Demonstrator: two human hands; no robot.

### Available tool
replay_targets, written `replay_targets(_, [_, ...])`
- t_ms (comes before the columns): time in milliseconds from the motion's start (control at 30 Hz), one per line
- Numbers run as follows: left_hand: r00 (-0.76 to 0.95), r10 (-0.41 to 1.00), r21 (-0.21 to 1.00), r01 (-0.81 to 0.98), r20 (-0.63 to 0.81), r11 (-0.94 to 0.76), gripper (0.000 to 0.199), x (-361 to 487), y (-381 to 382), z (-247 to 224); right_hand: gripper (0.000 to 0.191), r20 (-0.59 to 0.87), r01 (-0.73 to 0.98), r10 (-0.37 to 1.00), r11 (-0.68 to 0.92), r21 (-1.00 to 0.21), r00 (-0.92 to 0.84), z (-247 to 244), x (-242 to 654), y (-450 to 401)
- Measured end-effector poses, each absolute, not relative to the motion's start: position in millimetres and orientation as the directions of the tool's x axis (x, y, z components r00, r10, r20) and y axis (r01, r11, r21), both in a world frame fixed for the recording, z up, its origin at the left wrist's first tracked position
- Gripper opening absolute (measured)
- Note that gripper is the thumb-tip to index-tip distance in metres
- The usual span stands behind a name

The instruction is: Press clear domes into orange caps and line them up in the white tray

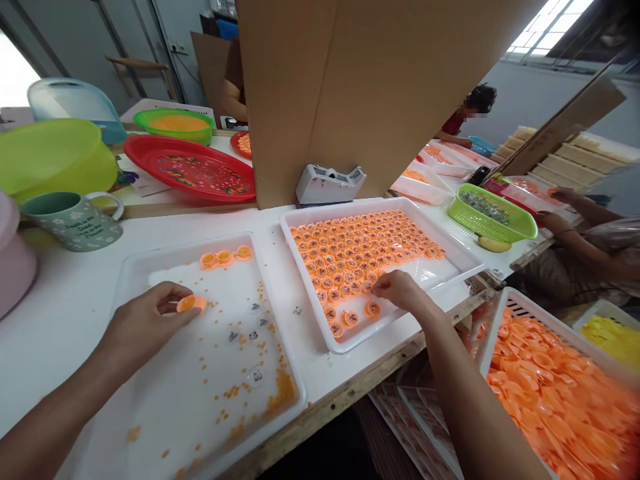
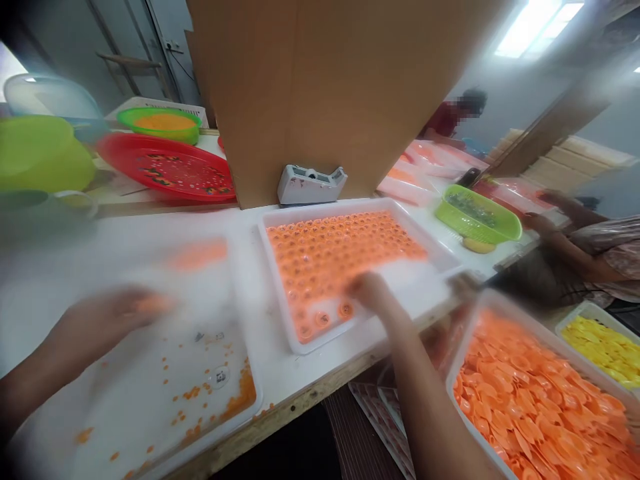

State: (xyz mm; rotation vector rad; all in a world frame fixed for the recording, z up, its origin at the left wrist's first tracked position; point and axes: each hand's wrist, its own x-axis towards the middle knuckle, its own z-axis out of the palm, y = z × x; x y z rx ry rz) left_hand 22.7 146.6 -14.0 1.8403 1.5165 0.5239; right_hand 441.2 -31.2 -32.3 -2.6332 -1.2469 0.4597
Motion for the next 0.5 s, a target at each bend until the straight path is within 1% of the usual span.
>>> replay_targets(67, [0.287,0.942,0.660,0.744,-0.175,-0.104,0.026,21,128,-9,0.022,-0.226,0.743,0.801,-0.598,-0.299,0.554,-34,430,-31])
replay_targets(133, [0.316,0.923,0.655,0.749,-0.217,-0.102,0.030,19,115,-10,0.026,-0.243,0.761,0.813,-0.581,-0.287,0.529,-34,424,-29])
replay_targets(233, [0.325,0.920,0.690,0.718,-0.217,-0.091,0.030,15,102,-15,0.027,-0.252,0.781,0.822,-0.567,-0.263,0.512,-29,423,-28])
replay_targets(333, [0.312,0.925,0.726,0.685,-0.215,-0.062,0.032,16,93,-20,0.025,-0.229,0.790,0.825,-0.563,-0.242,0.517,-21,427,-27])
replay_targets(400, [0.307,0.926,0.762,0.646,-0.221,-0.032,0.034,20,87,-20,0.021,-0.195,0.794,0.829,-0.559,-0.239,0.525,-16,429,-26])
replay_targets(500, [0.344,0.909,0.846,0.533,-0.235,0.017,0.036,26,79,-14,0.011,-0.135,0.798,0.840,-0.541,-0.264,0.525,-9,424,-28])
